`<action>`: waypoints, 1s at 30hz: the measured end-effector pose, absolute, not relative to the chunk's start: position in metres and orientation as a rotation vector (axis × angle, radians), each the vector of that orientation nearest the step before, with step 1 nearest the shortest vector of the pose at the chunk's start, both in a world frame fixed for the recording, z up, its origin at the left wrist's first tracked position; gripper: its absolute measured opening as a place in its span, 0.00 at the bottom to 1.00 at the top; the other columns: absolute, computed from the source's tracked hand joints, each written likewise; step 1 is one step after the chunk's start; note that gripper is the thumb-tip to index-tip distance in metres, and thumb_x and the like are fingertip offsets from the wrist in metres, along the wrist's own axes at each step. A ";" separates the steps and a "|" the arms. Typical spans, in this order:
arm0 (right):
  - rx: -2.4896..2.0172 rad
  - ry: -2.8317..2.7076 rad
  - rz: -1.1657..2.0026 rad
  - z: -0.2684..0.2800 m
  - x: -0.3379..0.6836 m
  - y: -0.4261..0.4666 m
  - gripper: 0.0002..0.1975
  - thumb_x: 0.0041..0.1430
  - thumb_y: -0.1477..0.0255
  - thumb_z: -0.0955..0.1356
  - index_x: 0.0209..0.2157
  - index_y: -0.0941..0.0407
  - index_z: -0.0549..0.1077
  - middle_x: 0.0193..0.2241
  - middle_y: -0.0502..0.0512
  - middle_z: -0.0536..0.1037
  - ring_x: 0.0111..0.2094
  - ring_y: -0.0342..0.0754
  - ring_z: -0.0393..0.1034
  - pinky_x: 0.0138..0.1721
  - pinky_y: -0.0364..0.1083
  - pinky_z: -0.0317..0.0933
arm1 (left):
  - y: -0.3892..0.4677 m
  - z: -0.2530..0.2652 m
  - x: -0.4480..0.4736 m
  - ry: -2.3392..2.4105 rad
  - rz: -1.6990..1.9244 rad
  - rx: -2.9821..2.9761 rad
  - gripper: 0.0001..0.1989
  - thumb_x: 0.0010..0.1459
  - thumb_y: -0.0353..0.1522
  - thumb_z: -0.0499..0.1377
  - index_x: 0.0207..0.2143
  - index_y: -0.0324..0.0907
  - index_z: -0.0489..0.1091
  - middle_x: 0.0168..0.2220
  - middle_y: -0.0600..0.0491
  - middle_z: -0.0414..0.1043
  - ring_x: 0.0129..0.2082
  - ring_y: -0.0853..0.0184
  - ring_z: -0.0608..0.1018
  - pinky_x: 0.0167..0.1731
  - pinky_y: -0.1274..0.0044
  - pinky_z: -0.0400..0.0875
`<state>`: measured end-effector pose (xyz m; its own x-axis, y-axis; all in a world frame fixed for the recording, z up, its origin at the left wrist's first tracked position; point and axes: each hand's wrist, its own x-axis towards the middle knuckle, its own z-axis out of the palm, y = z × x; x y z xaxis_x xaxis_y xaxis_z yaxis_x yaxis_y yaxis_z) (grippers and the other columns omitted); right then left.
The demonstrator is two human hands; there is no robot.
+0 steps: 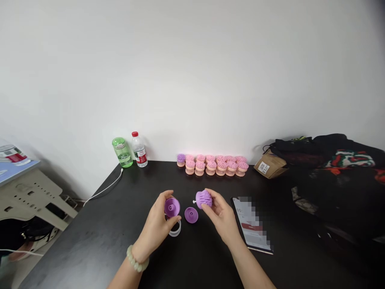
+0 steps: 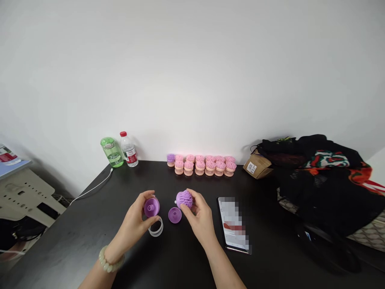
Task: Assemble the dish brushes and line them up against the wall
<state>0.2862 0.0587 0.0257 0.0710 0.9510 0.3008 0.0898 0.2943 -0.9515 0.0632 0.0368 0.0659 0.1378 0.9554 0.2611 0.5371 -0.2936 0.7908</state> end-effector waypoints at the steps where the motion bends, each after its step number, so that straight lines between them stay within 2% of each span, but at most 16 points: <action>1: -1.112 -1.414 0.847 0.025 0.285 0.059 0.20 0.56 0.66 0.71 0.51 0.54 0.73 0.50 0.61 0.76 0.49 0.57 0.74 0.48 0.54 0.71 | 0.034 0.066 0.062 1.430 1.037 1.910 0.26 0.54 0.27 0.62 0.55 0.48 0.62 0.49 0.49 0.69 0.49 0.58 0.73 0.52 0.63 0.68; 4: -1.223 -1.633 0.734 0.024 0.281 0.059 0.19 0.54 0.70 0.70 0.49 0.54 0.75 0.47 0.59 0.77 0.47 0.57 0.74 0.50 0.56 0.69 | 0.022 0.069 0.054 1.368 1.006 2.004 0.20 0.55 0.26 0.61 0.50 0.48 0.66 0.51 0.49 0.67 0.52 0.58 0.72 0.54 0.65 0.68; 7: -1.268 -1.693 0.716 0.024 0.280 0.059 0.19 0.53 0.71 0.70 0.49 0.54 0.76 0.46 0.58 0.78 0.48 0.56 0.74 0.53 0.57 0.67 | 0.010 0.068 0.040 1.399 0.986 2.000 0.21 0.56 0.24 0.58 0.52 0.50 0.66 0.51 0.49 0.66 0.49 0.60 0.73 0.48 0.69 0.71; 10: -1.212 -1.584 0.912 0.025 0.280 0.058 0.20 0.54 0.67 0.71 0.49 0.54 0.75 0.47 0.59 0.79 0.47 0.57 0.75 0.51 0.56 0.69 | 0.000 0.059 0.026 1.493 0.963 1.925 0.24 0.54 0.23 0.58 0.52 0.51 0.66 0.50 0.51 0.66 0.44 0.61 0.74 0.41 0.72 0.72; 13: -1.055 -1.443 1.213 0.029 0.277 0.054 0.21 0.55 0.62 0.72 0.50 0.55 0.73 0.46 0.61 0.80 0.47 0.57 0.76 0.50 0.54 0.70 | -0.009 0.049 0.017 1.551 0.954 1.814 0.24 0.50 0.22 0.61 0.48 0.49 0.67 0.46 0.53 0.69 0.41 0.62 0.74 0.39 0.73 0.71; 16: -0.930 -1.402 1.339 0.034 0.271 0.045 0.21 0.56 0.60 0.73 0.49 0.54 0.74 0.45 0.60 0.80 0.47 0.56 0.76 0.49 0.52 0.70 | -0.014 0.045 0.020 1.519 0.955 1.716 0.22 0.48 0.23 0.64 0.45 0.48 0.69 0.43 0.54 0.70 0.38 0.63 0.74 0.36 0.74 0.70; 21: -0.778 -1.481 1.352 0.034 0.257 0.032 0.19 0.59 0.60 0.73 0.50 0.52 0.74 0.44 0.58 0.80 0.45 0.53 0.76 0.47 0.49 0.70 | -0.019 0.042 0.039 1.327 1.023 1.561 0.23 0.49 0.25 0.67 0.48 0.49 0.71 0.48 0.51 0.69 0.42 0.61 0.75 0.39 0.74 0.71; 27: -0.754 -1.615 1.236 0.029 0.254 0.029 0.19 0.58 0.65 0.73 0.51 0.51 0.74 0.45 0.57 0.78 0.45 0.53 0.76 0.48 0.49 0.69 | -0.022 0.032 0.052 1.264 1.125 1.387 0.24 0.45 0.30 0.72 0.44 0.46 0.70 0.40 0.53 0.72 0.37 0.63 0.75 0.37 0.75 0.71; 30: -0.753 -1.632 1.215 0.031 0.256 0.030 0.19 0.58 0.67 0.73 0.51 0.51 0.74 0.45 0.57 0.78 0.45 0.53 0.76 0.47 0.48 0.70 | -0.021 0.032 0.052 1.248 1.152 1.405 0.23 0.45 0.32 0.73 0.44 0.45 0.71 0.40 0.52 0.72 0.37 0.62 0.75 0.38 0.74 0.72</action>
<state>0.2560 0.0303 0.0308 -0.3751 0.8709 0.3176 -0.0544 0.3213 -0.9454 0.0524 -0.0215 0.0321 0.0551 0.9957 0.0739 0.1534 -0.0816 0.9848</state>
